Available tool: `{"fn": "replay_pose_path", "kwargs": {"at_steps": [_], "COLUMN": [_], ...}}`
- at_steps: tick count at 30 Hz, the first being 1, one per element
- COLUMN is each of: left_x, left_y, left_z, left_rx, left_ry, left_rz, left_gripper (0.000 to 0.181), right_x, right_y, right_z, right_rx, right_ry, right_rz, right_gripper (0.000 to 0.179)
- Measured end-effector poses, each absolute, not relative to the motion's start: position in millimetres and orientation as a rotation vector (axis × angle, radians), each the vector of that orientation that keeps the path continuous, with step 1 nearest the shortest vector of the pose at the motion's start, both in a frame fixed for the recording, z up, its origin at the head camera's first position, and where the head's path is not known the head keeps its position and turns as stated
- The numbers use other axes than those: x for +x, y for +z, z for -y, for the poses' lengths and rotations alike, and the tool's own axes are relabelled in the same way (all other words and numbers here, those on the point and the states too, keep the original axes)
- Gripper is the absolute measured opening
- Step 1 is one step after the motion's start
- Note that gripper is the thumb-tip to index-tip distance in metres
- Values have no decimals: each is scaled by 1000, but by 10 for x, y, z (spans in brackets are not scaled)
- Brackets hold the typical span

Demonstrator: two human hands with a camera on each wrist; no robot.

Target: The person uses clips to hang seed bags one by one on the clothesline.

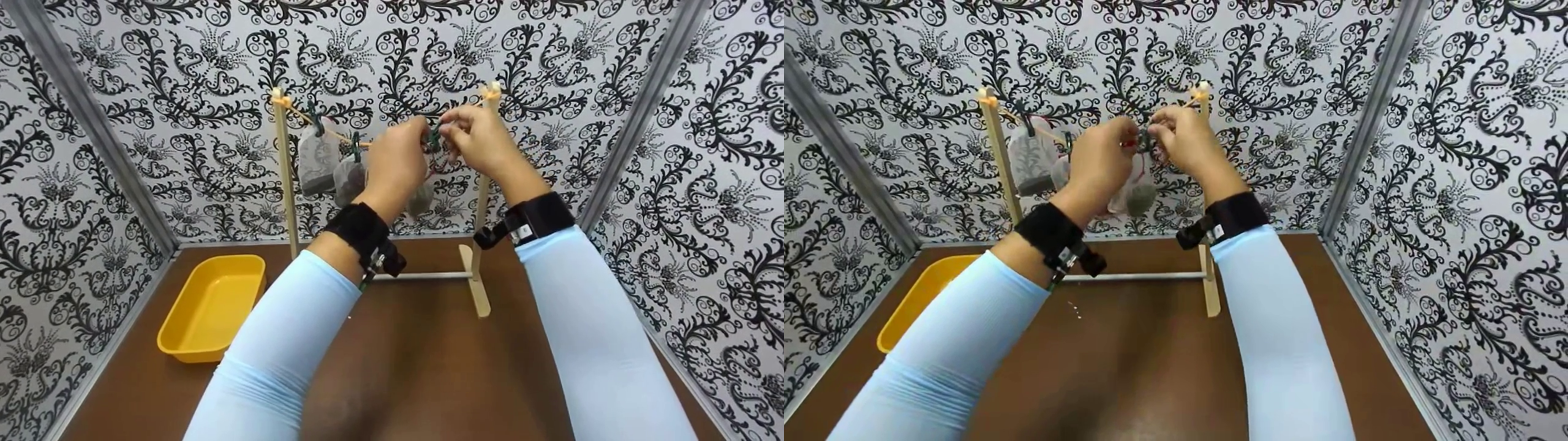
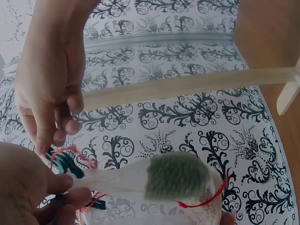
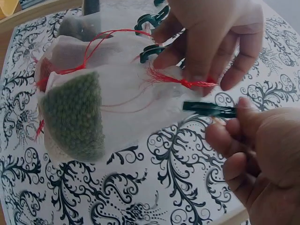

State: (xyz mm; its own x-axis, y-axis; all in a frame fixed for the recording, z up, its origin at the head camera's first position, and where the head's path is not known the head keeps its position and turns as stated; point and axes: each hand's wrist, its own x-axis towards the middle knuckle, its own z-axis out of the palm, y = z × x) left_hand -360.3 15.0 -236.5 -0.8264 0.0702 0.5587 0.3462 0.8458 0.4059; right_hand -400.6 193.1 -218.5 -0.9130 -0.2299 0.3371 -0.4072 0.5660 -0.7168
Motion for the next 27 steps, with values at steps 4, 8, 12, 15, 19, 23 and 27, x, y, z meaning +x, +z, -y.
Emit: {"fn": "replay_pose_path", "kwargs": {"at_steps": [4,8,12,15,19,23,27], "left_x": [-3590,-3609,-3639,-3647,-3610,-3513,-3384], "left_y": [-2374,-2391,-2414,-2438,-2488,-2594,-2791], "left_z": [-166,-181,-183,-181,-149,-72,116], "left_rx": [-298,-309,-307,-314,-353,-453,-565], "left_ry": [-668,-619,-513,-418,-368,-407,-517], "left_rz": [2431,2400,2412,2437,2419,2323,2170], "left_gripper": [45,37,31,31,21,13,13], "right_x": [-4024,-4015,-3986,-3958,-3930,-3891,-3809], "right_y": [-2196,-2189,-2178,-2189,-2257,-2391,-2565], "right_z": [-1904,-1908,-1915,-1922,-1930,-1967,-2051], "right_rx": [538,595,674,680,674,671,634], "right_ry": [1308,1187,1148,1141,1117,1160,1288], "right_rz": [2535,2593,2673,2711,2709,2610,2478], "right_gripper": [22,27,37,43,48,50,48]}}
